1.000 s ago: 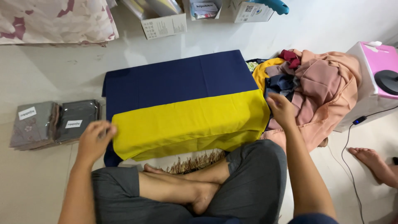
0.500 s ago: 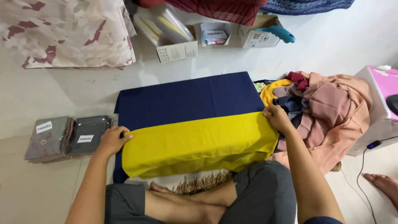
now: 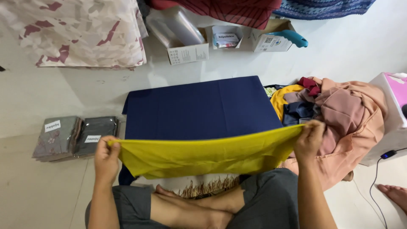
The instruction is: The person sits on the floor and folds a yellow piece of fabric on a blue mat. They repeatedly smooth the fabric with their hands and use a lint roller to clean the surface before folding it into a neat rectangle.
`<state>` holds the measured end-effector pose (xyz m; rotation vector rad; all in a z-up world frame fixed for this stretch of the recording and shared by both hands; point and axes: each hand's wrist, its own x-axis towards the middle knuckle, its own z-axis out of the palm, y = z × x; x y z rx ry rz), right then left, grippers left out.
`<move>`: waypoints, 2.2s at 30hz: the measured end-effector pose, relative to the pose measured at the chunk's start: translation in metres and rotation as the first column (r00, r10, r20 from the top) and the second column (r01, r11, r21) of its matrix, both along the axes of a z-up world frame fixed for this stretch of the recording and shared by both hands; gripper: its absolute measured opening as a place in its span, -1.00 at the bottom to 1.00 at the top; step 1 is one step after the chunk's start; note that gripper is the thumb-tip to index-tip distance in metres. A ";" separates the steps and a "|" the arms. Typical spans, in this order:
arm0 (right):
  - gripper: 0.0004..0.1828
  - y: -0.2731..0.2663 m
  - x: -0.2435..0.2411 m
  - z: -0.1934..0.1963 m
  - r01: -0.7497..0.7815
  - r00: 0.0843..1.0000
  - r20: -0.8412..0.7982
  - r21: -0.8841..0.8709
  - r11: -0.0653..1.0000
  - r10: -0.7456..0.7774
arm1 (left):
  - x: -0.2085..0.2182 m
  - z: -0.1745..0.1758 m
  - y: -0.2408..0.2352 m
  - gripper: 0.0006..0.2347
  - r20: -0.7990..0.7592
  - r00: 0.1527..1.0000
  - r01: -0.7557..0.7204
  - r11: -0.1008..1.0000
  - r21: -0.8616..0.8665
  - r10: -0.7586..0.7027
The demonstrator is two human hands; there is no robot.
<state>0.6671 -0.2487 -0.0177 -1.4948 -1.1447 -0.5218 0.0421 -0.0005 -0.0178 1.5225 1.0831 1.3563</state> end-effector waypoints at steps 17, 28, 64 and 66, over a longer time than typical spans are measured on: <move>-0.94 0.205 -0.004 0.113 0.390 0.913 0.196 -0.157 0.907 -0.358 | 0.074 0.085 0.171 -0.86 -0.260 0.861 -0.262 0.819 0.510 0.437; -0.90 0.309 0.047 -0.021 0.516 0.856 0.333 -0.591 0.620 -0.395 | 0.114 -0.022 0.241 -0.82 -0.588 0.719 -0.308 0.928 0.210 0.371; -0.17 0.233 0.092 0.002 0.137 0.965 0.091 -0.974 0.178 -0.247 | 0.174 0.015 0.156 -0.44 -0.952 0.250 0.177 0.975 -0.132 -0.175; -0.71 0.215 0.156 0.010 0.354 0.900 0.113 -0.754 0.554 -0.421 | 0.176 0.017 0.154 -0.42 -0.954 0.202 0.167 0.967 -0.191 -0.223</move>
